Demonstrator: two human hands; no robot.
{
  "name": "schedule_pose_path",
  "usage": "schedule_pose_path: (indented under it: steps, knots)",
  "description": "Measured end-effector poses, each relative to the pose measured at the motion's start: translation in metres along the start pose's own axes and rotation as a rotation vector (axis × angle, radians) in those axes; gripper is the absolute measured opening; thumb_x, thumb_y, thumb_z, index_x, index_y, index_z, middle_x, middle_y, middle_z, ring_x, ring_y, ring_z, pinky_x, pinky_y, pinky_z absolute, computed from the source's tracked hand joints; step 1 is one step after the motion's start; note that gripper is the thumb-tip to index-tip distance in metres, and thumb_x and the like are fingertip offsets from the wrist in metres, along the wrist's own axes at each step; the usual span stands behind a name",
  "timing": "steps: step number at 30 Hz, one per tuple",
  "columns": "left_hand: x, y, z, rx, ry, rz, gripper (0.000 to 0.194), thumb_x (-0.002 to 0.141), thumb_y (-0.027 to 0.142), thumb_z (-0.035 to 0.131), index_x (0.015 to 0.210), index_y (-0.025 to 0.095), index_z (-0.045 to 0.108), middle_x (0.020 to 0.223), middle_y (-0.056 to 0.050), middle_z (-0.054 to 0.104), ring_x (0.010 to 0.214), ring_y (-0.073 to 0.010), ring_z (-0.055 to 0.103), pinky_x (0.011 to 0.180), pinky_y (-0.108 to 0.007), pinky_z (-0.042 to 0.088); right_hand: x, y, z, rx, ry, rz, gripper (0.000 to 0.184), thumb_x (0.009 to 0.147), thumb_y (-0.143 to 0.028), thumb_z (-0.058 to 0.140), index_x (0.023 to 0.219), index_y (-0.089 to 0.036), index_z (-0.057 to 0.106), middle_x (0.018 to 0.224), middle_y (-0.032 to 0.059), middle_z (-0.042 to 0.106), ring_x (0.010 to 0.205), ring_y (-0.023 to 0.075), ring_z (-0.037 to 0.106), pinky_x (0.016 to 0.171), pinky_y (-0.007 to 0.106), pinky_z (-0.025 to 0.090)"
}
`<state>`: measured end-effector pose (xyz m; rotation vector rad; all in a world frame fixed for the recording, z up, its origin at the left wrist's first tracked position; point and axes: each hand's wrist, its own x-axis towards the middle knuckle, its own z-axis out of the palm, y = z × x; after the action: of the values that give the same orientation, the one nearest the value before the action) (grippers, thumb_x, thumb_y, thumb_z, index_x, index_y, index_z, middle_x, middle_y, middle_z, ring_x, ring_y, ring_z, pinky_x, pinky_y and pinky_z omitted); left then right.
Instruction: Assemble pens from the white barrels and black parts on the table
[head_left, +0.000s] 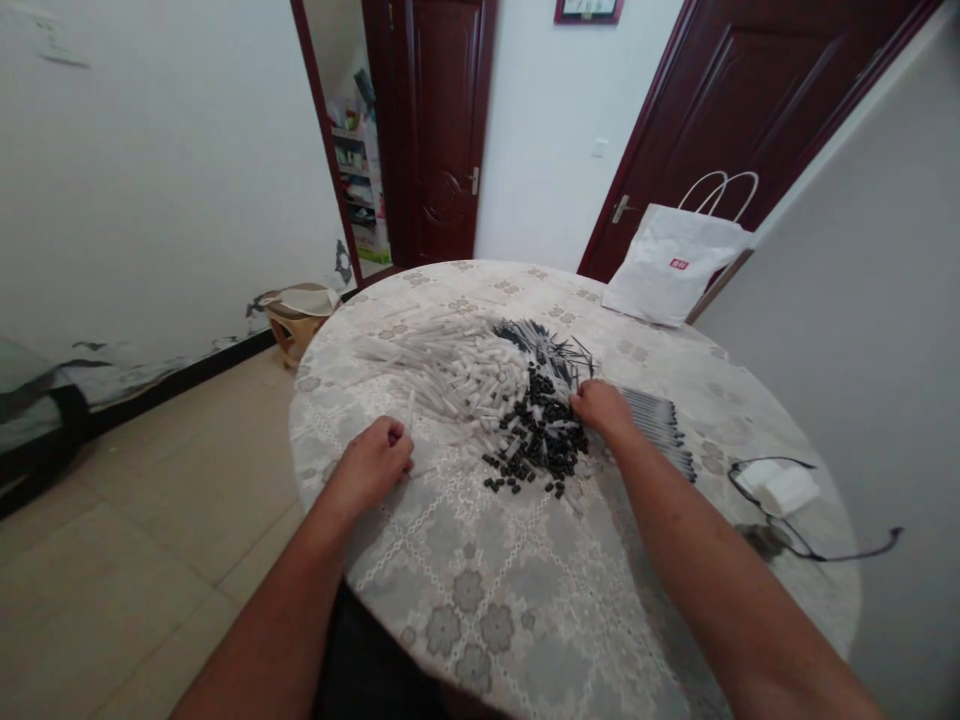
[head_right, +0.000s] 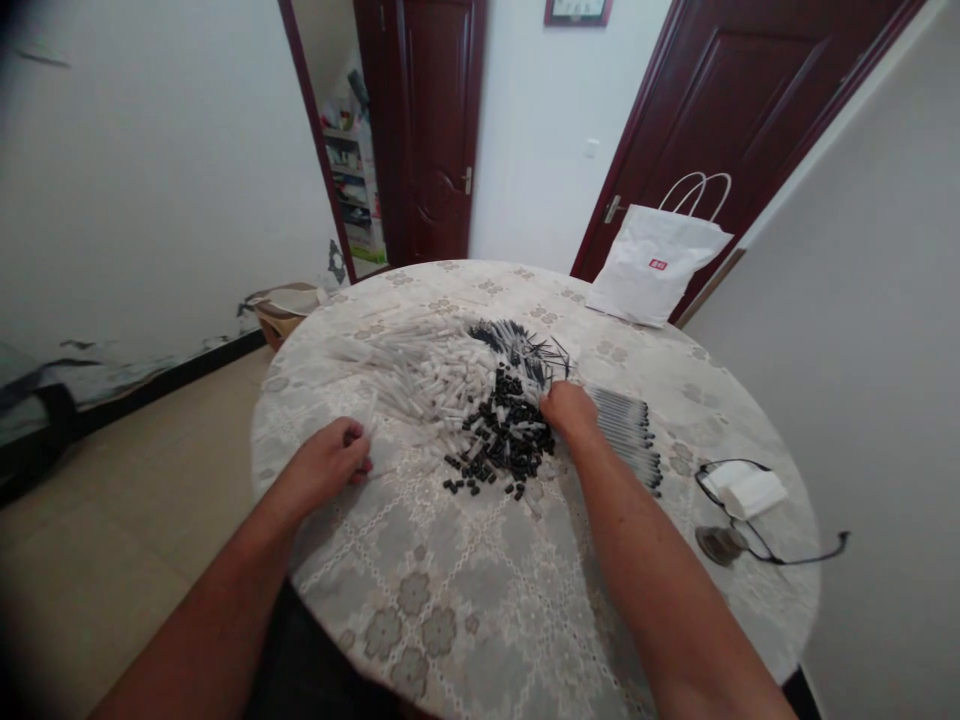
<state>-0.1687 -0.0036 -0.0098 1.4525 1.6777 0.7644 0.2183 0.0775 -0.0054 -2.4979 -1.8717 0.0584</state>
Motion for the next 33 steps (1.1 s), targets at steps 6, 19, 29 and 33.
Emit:
schedule_pose_path:
  steps: [6, 19, 29, 33]
  knots:
    - [-0.006, 0.010, 0.018, -0.259, -0.076, -0.014, 0.010, 0.078, 0.027, 0.060, 0.085, 0.023, 0.054, 0.070, -0.004, 0.068, 0.067, -0.0239, 0.071, 0.061, -0.034, 0.058, -0.003, 0.003, 0.000, -0.005, 0.006, 0.026, 0.040, 0.092, -0.032, 0.051, 0.109, -0.008, 0.078, 0.112, 0.0261, 0.074, 0.109, 0.0330, 0.071, 0.085, 0.034, 0.049]
    - [-0.009, 0.040, 0.034, -0.576, -0.155, 0.018, 0.015, 0.074, 0.028, 0.068, 0.079, 0.019, 0.057, 0.073, -0.002, 0.063, 0.073, -0.0188, 0.064, 0.069, -0.034, 0.059, -0.032, 0.022, -0.007, 0.126, 0.226, -0.011, 0.035, 0.093, -0.032, 0.048, 0.091, -0.015, 0.078, 0.096, 0.0179, 0.077, 0.093, 0.0251, 0.071, 0.079, 0.030, 0.042]
    - [0.008, 0.084, 0.054, -1.096, -0.214, 0.120, 0.027, 0.075, 0.026, 0.081, 0.088, 0.017, 0.058, 0.092, -0.007, 0.074, 0.087, -0.0203, 0.073, 0.083, -0.037, 0.061, -0.089, 0.029, -0.017, 1.258, 0.266, -0.233, 0.025, 0.089, -0.036, 0.048, 0.067, -0.024, 0.046, 0.054, -0.0031, 0.049, 0.052, 0.0148, 0.042, 0.052, 0.027, 0.032]
    - [0.013, 0.094, 0.073, -1.248, -0.230, 0.133, 0.029, 0.075, 0.018, 0.081, 0.093, 0.017, 0.057, 0.099, -0.007, 0.076, 0.099, -0.0239, 0.075, 0.088, -0.036, 0.060, -0.106, 0.021, -0.013, 1.584, 0.027, -0.437, 0.026, 0.089, -0.035, 0.053, 0.067, -0.024, 0.045, 0.057, -0.0033, 0.046, 0.050, 0.0133, 0.038, 0.048, 0.027, 0.027]
